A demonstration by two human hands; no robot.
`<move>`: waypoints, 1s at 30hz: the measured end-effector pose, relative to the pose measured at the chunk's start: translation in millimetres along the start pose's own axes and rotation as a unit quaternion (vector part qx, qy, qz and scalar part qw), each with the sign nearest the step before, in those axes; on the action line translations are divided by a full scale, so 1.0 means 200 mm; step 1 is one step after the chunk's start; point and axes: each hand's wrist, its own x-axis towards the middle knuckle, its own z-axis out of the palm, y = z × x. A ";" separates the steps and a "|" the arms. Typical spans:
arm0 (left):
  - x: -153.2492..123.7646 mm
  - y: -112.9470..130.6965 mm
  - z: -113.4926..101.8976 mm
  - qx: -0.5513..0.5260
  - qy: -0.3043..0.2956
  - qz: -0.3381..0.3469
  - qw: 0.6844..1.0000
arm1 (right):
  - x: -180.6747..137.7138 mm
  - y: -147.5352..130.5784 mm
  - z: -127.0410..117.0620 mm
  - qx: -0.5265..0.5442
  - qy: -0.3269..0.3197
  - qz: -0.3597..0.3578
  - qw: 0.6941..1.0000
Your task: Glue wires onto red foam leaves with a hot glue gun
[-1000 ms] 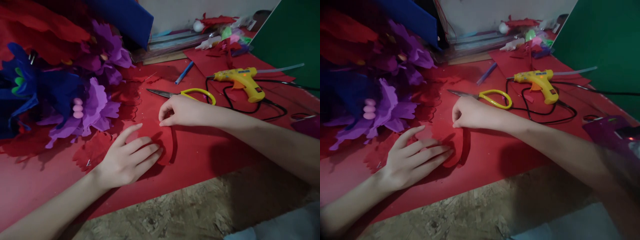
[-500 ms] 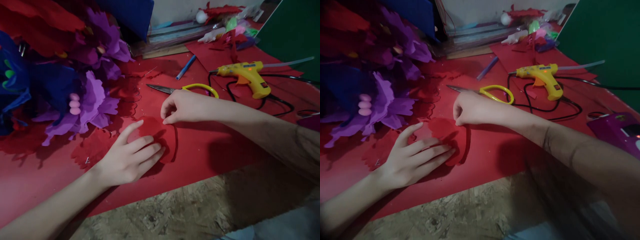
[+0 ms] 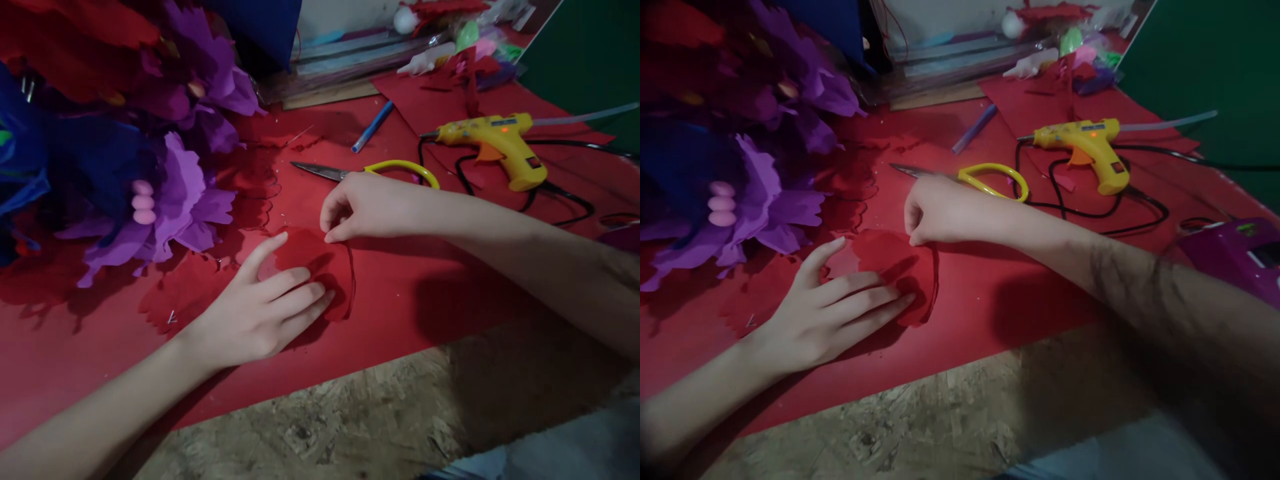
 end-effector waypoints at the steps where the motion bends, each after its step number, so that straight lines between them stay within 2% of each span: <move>1: 0.00 0.00 0.00 0.004 -0.004 0.003 1.000 | 0.00 0.00 0.00 0.000 0.001 -0.002 1.000; 8: -0.02 0.00 0.00 -0.045 -0.040 -0.021 0.998 | 0.00 0.00 0.00 -0.001 -0.004 -0.007 1.000; 11: -0.02 0.00 0.01 -0.057 -0.039 -0.023 0.997 | 0.00 0.00 0.00 -0.006 -0.008 -0.003 1.000; 16: 0.00 0.00 0.02 -0.018 -0.015 0.003 1.000 | 0.00 0.00 0.00 -0.020 -0.008 0.003 1.000; 23: 0.00 0.00 0.01 -0.009 -0.033 0.006 0.999 | -0.01 0.01 0.00 -0.030 0.001 -0.011 0.999; 30: 0.00 0.00 0.02 -0.022 -0.026 0.008 0.999 | 0.00 0.02 0.01 -0.038 0.005 -0.014 0.999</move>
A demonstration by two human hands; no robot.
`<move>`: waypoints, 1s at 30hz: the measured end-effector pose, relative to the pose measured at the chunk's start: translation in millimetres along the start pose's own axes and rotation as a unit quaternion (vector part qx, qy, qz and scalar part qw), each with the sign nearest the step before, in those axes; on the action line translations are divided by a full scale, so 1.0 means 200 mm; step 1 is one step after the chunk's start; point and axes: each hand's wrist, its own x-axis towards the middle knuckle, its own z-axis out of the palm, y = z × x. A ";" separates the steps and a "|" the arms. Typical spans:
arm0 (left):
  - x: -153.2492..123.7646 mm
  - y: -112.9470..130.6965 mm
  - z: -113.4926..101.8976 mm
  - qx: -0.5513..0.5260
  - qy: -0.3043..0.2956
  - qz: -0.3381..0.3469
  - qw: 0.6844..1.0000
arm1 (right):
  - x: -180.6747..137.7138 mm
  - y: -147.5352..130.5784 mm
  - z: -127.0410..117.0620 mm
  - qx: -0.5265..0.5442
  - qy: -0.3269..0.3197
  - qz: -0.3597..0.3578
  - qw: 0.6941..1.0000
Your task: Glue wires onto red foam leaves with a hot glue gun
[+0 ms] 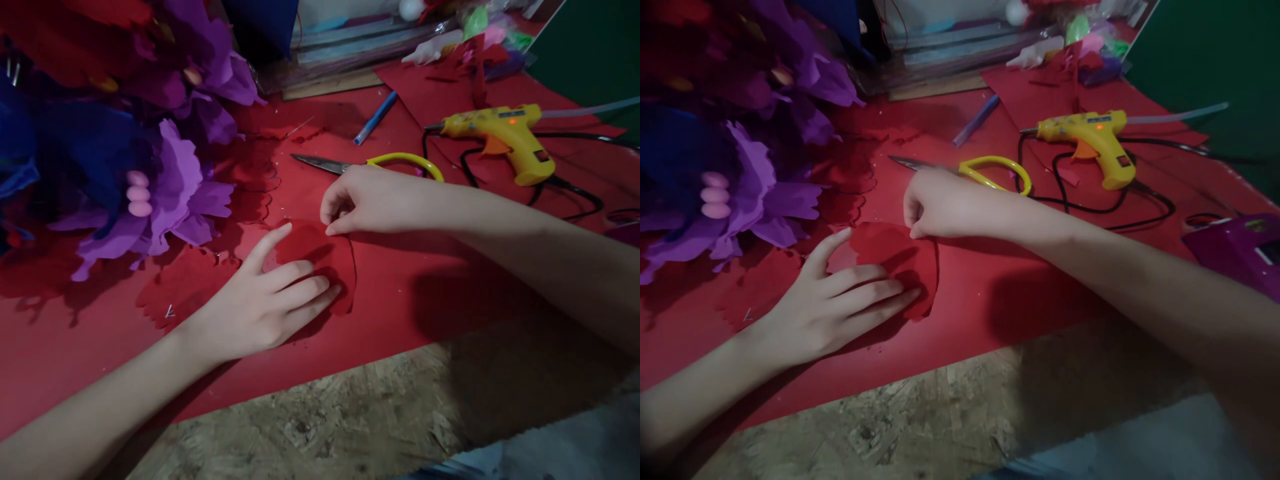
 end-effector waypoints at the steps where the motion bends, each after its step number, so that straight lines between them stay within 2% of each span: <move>1: 0.00 0.00 0.00 -0.005 0.001 -0.001 1.000 | 0.00 0.00 0.00 0.001 0.001 0.001 1.000; 6: 0.00 0.01 0.00 -0.025 -0.023 -0.016 0.999 | 0.00 0.00 0.00 -0.009 -0.004 -0.011 1.000; 12: -0.02 0.00 0.01 -0.013 -0.020 -0.007 1.000 | 0.00 0.01 0.01 -0.010 0.005 -0.017 1.000; 21: -0.01 -0.01 0.00 -0.020 -0.066 -0.006 0.998 | -0.01 -0.01 0.01 -0.004 0.005 -0.011 1.000; 30: 0.00 0.00 0.00 -0.139 -0.108 -0.035 0.984 | 0.01 0.00 0.01 -0.007 0.009 -0.012 1.000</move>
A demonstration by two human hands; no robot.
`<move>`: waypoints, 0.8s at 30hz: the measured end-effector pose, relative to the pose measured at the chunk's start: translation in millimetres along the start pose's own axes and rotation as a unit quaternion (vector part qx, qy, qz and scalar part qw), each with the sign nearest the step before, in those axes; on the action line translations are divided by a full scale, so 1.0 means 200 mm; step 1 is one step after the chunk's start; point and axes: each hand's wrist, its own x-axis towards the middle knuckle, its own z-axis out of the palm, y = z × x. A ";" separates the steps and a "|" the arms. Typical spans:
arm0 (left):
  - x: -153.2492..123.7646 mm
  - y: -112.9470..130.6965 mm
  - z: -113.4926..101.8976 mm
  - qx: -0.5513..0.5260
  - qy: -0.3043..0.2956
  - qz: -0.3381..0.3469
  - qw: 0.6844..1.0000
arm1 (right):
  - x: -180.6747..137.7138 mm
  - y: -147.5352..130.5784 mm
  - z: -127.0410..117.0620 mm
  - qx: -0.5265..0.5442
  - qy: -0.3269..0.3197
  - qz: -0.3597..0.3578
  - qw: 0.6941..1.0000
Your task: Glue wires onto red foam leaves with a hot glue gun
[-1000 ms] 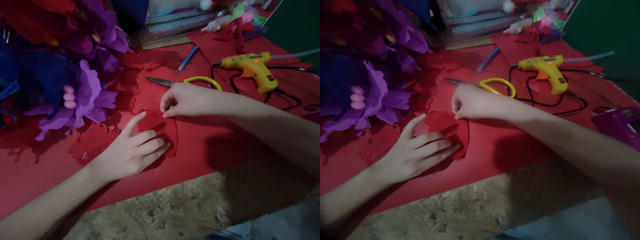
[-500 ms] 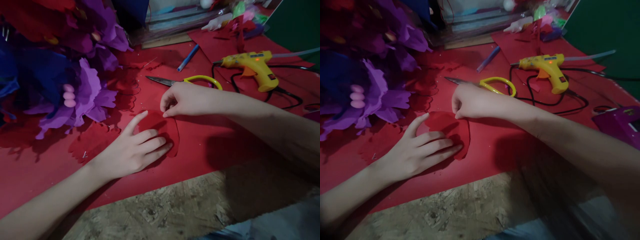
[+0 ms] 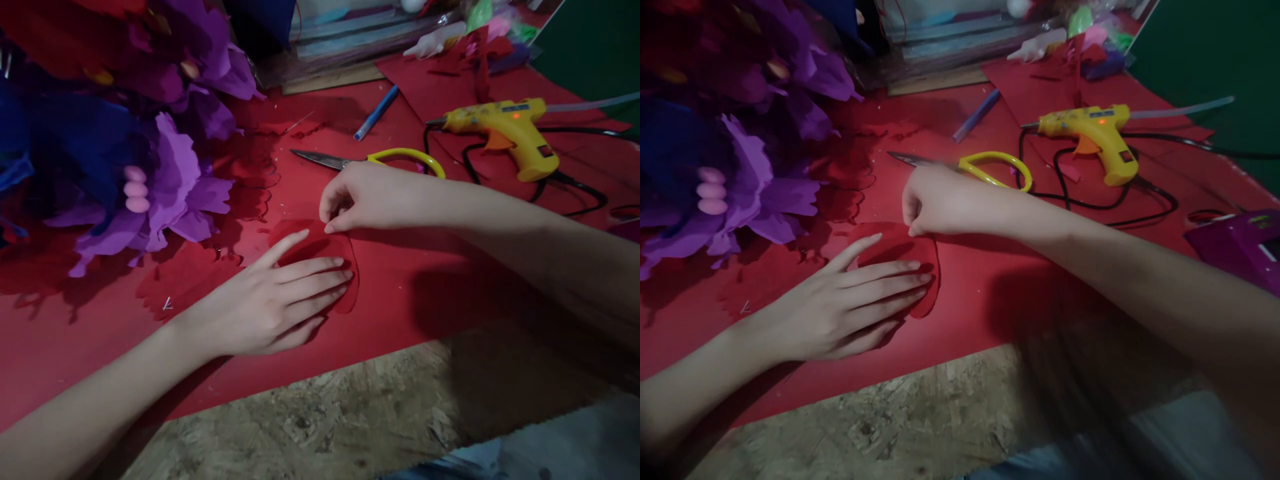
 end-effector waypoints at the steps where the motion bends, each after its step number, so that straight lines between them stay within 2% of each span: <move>1: 0.00 0.00 0.00 -0.009 -0.003 -0.001 1.000 | 0.00 0.00 0.00 0.001 -0.002 -0.002 1.000; 11: -0.01 0.00 0.00 -0.055 -0.009 0.000 0.998 | 0.00 0.02 0.00 0.021 -0.017 -0.014 1.000; 17: -0.01 -0.01 0.01 -0.040 -0.017 0.021 0.999 | 0.00 0.01 0.00 0.014 -0.015 -0.022 1.000; 24: -0.02 -0.01 0.00 -0.038 -0.034 0.012 0.999 | -0.01 0.01 0.00 0.030 0.052 -0.038 0.997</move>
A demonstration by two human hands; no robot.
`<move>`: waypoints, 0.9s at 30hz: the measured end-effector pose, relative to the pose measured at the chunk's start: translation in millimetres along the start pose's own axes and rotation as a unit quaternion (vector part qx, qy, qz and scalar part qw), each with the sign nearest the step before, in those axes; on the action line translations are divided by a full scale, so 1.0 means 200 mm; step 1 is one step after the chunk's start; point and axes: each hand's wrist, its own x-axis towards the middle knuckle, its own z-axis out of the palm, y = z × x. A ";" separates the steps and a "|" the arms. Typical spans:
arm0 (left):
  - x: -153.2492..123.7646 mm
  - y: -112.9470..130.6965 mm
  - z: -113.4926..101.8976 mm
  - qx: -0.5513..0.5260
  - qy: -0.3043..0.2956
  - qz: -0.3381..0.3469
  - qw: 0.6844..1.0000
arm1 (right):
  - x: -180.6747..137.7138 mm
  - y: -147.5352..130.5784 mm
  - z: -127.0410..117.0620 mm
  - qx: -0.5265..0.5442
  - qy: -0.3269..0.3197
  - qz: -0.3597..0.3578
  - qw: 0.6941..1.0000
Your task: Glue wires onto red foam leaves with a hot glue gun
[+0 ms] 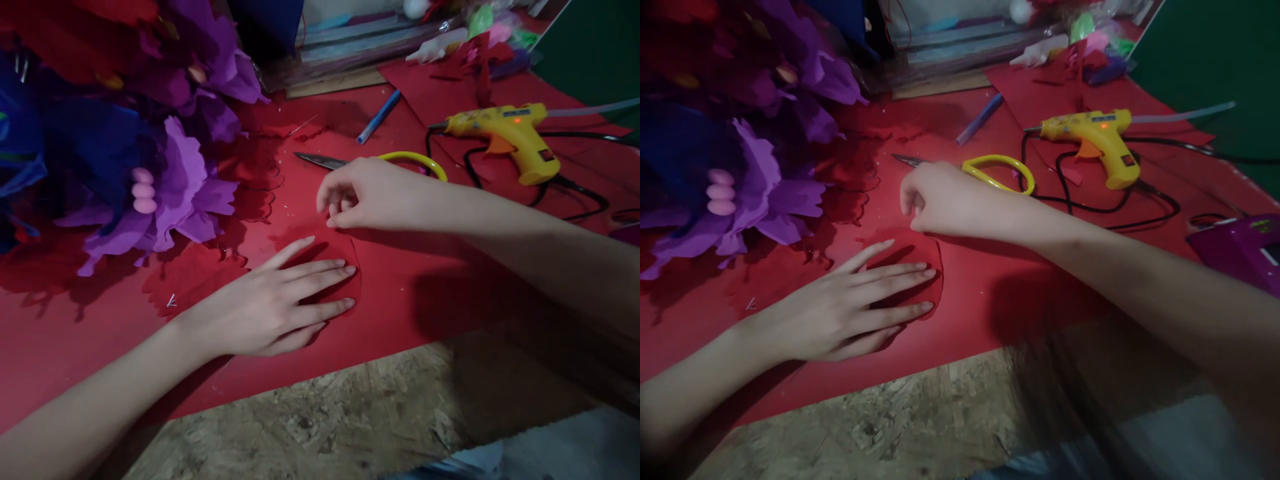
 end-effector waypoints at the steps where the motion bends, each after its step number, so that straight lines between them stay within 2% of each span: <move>1: 0.00 0.00 0.00 -0.003 -0.003 -0.001 1.000 | -0.01 -0.01 -0.01 -0.017 0.010 -0.002 1.000; 5: 0.00 0.00 0.00 -0.013 -0.013 -0.006 1.000 | -0.05 -0.04 -0.07 -0.084 0.032 -0.006 0.996; 8: 0.01 0.00 0.00 -0.004 -0.014 -0.029 0.999 | -0.08 -0.03 -0.09 -0.114 0.014 0.032 0.993; 12: 0.02 0.00 0.01 0.006 -0.031 -0.046 0.998 | -0.12 0.00 -0.06 -0.131 -0.011 0.061 0.989; 15: 0.02 0.00 0.01 0.028 -0.033 -0.070 0.997 | -0.16 0.00 -0.02 -0.117 0.006 0.069 0.991; 19: 0.04 0.00 -0.01 0.030 -0.047 -0.103 0.993 | -0.22 0.00 0.03 -0.054 -0.020 0.093 0.994; 22: 0.05 0.00 -0.02 0.033 -0.026 -0.125 0.991 | -0.24 0.01 0.06 -0.005 -0.012 0.091 0.996; 27: 0.07 -0.02 -0.03 0.007 -0.026 -0.167 0.986 | -0.24 0.01 0.09 0.009 -0.006 0.099 0.995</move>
